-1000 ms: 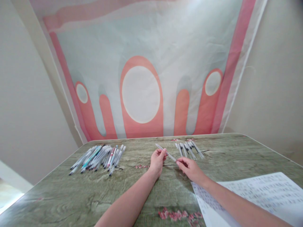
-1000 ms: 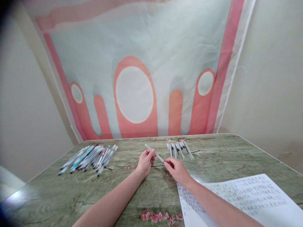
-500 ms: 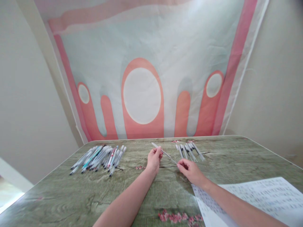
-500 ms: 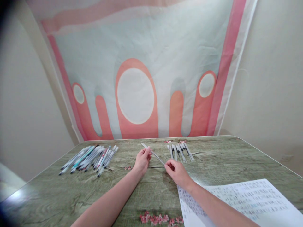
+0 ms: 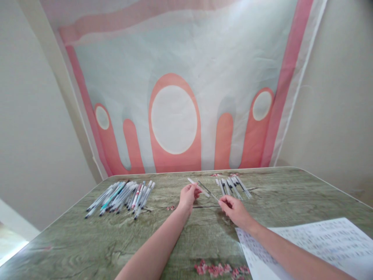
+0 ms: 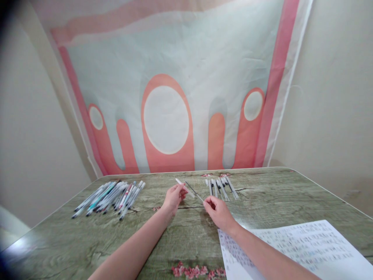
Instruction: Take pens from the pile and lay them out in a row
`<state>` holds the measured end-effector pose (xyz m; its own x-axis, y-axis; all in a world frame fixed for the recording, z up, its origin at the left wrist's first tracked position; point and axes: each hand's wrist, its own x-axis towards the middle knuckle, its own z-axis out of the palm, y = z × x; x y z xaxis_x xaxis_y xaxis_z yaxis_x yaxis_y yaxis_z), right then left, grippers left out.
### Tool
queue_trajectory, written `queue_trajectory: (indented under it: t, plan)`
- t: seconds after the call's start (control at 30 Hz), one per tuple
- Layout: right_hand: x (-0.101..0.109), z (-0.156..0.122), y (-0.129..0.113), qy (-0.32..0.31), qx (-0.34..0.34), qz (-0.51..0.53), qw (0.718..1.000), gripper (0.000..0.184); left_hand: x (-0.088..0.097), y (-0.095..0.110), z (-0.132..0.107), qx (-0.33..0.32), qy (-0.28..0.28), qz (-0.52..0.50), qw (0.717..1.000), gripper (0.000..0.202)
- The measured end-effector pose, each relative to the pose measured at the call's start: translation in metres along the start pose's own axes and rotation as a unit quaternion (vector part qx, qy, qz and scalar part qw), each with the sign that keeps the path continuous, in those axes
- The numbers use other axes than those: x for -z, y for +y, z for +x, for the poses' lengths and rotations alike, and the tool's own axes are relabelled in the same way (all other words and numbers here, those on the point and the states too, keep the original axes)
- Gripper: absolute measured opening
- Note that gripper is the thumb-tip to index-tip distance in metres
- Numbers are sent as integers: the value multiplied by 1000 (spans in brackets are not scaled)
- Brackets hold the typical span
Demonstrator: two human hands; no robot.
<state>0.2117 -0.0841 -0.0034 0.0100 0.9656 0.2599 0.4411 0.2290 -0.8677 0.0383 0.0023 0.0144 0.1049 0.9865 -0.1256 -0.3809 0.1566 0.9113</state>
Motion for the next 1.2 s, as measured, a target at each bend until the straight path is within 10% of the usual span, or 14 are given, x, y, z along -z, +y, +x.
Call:
queue_trajectory:
  t: [0.5, 0.87, 1.2]
  plan:
    - [0, -1, -5, -34, 41, -27, 998, 21, -22, 3, -3, 9, -51, 235, 971, 20]
    - [3, -5, -11, 6, 55, -9, 998, 18, -69, 11, 45, 94, -122, 590, 793, 13]
    - [2, -4, -12, 13, 57, 8, 998, 15, -94, -5, 69, 119, -122, 648, 742, 12]
